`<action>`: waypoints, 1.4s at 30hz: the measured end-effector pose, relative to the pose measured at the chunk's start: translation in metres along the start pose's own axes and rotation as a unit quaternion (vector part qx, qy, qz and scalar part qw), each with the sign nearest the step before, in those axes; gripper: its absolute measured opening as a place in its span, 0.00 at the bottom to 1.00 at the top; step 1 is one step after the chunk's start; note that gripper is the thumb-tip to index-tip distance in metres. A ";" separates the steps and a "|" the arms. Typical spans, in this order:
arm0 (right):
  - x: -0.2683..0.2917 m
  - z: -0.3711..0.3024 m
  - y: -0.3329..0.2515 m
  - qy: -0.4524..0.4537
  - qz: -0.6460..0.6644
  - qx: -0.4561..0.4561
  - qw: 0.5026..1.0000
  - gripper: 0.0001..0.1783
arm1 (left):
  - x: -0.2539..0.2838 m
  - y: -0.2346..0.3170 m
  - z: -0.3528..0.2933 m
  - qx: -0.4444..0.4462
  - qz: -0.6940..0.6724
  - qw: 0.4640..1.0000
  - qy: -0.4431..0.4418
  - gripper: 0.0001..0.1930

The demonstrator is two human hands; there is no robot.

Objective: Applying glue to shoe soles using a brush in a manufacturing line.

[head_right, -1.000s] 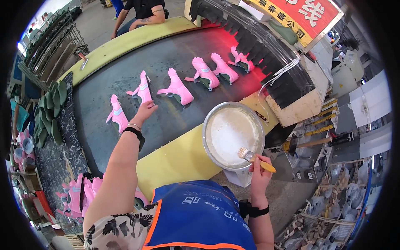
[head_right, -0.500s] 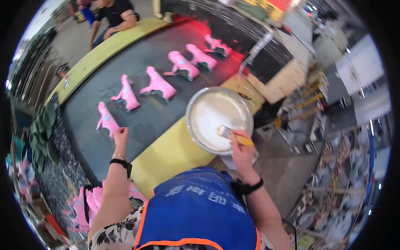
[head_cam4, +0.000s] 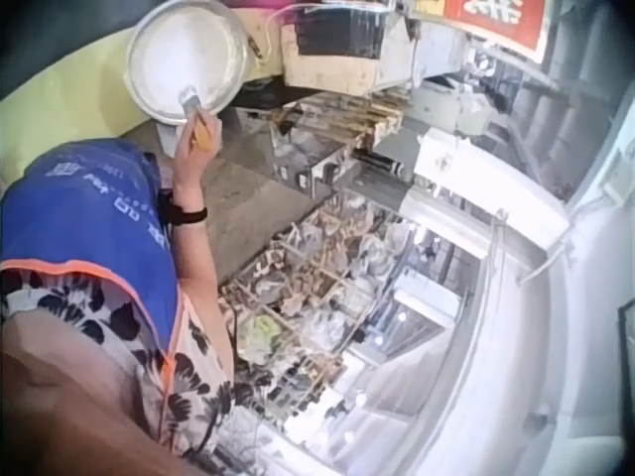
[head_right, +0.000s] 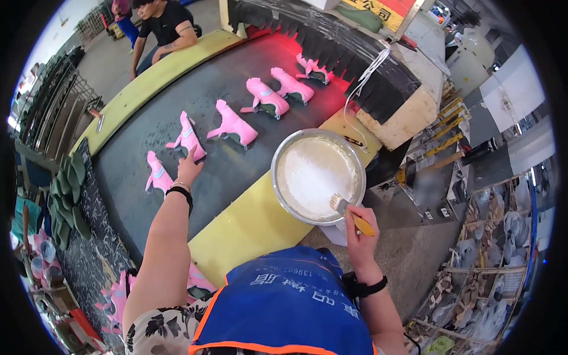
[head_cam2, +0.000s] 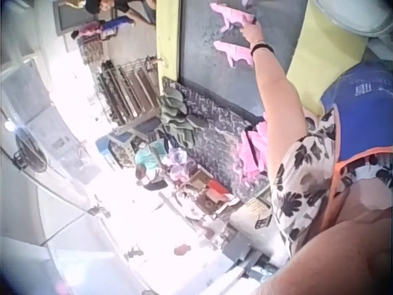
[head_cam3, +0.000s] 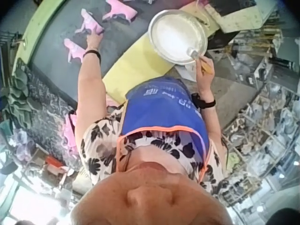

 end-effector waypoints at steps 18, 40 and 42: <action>-0.032 0.024 -0.002 -0.002 0.024 -0.002 1.000 0.09 | -0.067 -0.010 0.031 -0.196 -0.075 0.977 -0.033 0.37; -0.056 -0.034 -0.018 -0.029 -0.092 0.376 0.922 0.18 | -0.016 0.217 -0.284 -0.061 -0.590 0.643 -0.485 0.25; -0.045 -0.045 0.011 -0.095 -0.116 0.339 0.929 0.25 | -0.016 0.199 -0.262 -0.047 -0.604 0.628 -0.489 0.21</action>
Point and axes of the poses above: each hand's wrist, its own z-axis towards the middle knuckle, its own x-axis out of the back of the hand, y = z × x, the point moved 6 cm from there along z, towards the middle knuckle, and after that the axes turned 3 degrees about -x, right-handed, at the moved point
